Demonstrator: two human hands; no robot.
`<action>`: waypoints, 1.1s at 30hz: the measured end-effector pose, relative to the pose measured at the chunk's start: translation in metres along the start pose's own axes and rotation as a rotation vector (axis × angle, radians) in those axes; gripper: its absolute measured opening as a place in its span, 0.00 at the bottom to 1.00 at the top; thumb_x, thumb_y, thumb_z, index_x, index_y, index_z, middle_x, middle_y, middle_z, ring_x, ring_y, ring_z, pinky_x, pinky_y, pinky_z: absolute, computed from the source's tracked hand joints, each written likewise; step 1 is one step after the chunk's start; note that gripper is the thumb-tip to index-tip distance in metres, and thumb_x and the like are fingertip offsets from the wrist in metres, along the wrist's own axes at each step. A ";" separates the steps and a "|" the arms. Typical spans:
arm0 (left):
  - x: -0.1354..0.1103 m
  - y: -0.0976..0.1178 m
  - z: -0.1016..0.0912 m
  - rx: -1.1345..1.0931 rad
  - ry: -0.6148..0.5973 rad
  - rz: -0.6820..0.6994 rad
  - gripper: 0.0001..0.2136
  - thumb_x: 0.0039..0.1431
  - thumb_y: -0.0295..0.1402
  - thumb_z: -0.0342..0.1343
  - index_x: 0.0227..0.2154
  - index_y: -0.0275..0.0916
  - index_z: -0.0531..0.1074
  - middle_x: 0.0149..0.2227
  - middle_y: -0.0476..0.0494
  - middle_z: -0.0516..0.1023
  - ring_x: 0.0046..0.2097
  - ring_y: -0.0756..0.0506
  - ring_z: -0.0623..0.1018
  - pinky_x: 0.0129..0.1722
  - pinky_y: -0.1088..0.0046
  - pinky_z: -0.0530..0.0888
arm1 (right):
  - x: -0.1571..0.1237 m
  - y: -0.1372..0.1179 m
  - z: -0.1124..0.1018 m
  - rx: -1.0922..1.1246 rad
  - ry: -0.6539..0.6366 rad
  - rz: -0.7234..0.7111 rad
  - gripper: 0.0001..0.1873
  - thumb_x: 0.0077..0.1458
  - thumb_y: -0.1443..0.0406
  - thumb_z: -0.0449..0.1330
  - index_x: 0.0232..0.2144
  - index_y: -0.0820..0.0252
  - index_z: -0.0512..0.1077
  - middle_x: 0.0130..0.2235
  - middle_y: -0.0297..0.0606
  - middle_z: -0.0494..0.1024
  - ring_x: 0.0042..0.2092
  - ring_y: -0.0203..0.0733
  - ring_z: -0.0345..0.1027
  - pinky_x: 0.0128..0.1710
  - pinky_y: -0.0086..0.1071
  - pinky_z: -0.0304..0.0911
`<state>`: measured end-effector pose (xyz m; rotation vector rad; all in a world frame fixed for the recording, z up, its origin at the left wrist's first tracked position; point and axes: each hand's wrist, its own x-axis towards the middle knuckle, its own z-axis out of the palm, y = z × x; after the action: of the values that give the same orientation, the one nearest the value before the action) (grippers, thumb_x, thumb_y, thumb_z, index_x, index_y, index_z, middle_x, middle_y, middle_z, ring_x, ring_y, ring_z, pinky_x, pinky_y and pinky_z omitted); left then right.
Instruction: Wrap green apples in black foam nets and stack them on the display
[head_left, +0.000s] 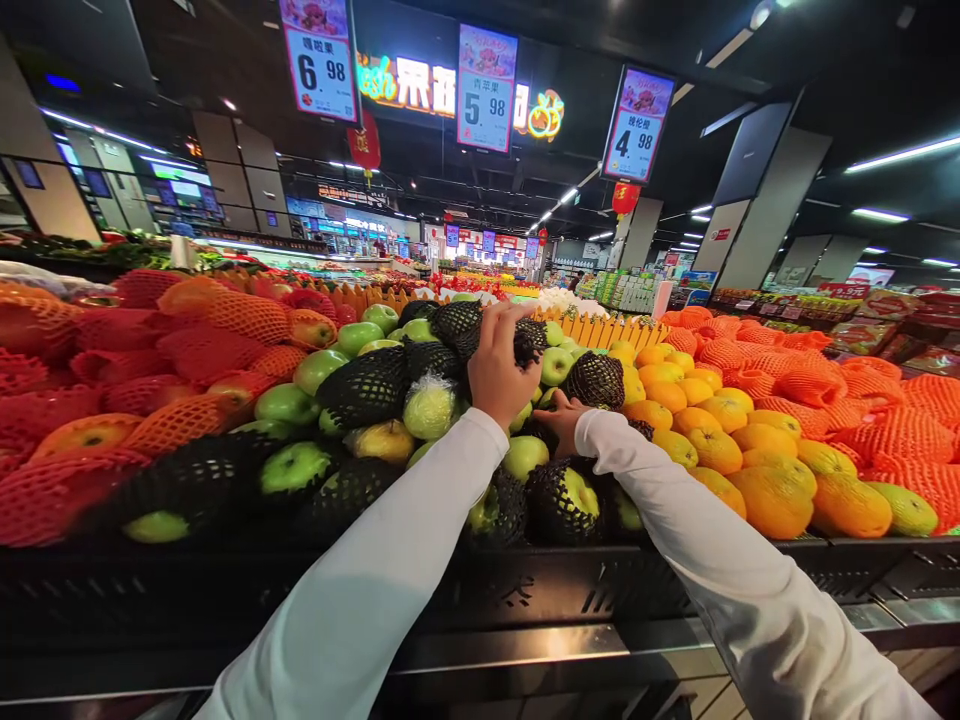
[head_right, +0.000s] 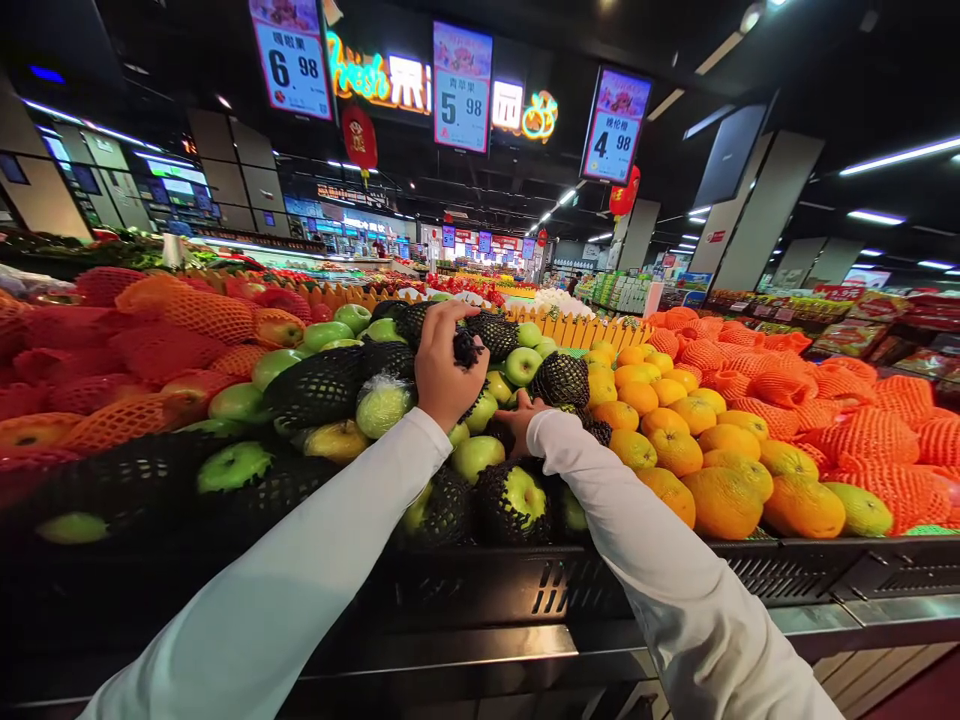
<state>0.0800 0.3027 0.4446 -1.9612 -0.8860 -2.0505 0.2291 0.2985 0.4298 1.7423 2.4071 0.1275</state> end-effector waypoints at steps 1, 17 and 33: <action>0.000 0.000 0.000 -0.004 0.001 0.002 0.19 0.54 0.21 0.53 0.48 0.42 0.67 0.54 0.39 0.71 0.59 0.41 0.73 0.60 0.59 0.75 | -0.001 -0.005 -0.001 0.002 -0.025 0.027 0.44 0.40 0.58 0.75 0.61 0.45 0.68 0.61 0.55 0.61 0.57 0.76 0.65 0.51 0.61 0.68; 0.001 -0.018 0.012 -0.277 0.147 -0.195 0.11 0.59 0.34 0.55 0.44 0.41 0.66 0.44 0.42 0.71 0.49 0.42 0.73 0.57 0.59 0.70 | -0.005 0.038 -0.025 0.742 0.779 -0.430 0.29 0.52 0.45 0.65 0.48 0.58 0.73 0.45 0.44 0.78 0.41 0.44 0.73 0.37 0.37 0.70; 0.000 -0.016 0.018 -0.194 -0.041 -0.228 0.21 0.54 0.25 0.61 0.49 0.42 0.61 0.52 0.39 0.72 0.56 0.42 0.74 0.60 0.58 0.70 | 0.017 0.042 -0.019 1.355 0.850 -0.246 0.25 0.37 0.56 0.72 0.39 0.58 0.76 0.25 0.25 0.67 0.25 0.30 0.58 0.24 0.28 0.56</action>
<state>0.0872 0.3250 0.4396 -2.0920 -0.9956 -2.3080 0.2596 0.3284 0.4543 1.9230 3.7438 -1.3602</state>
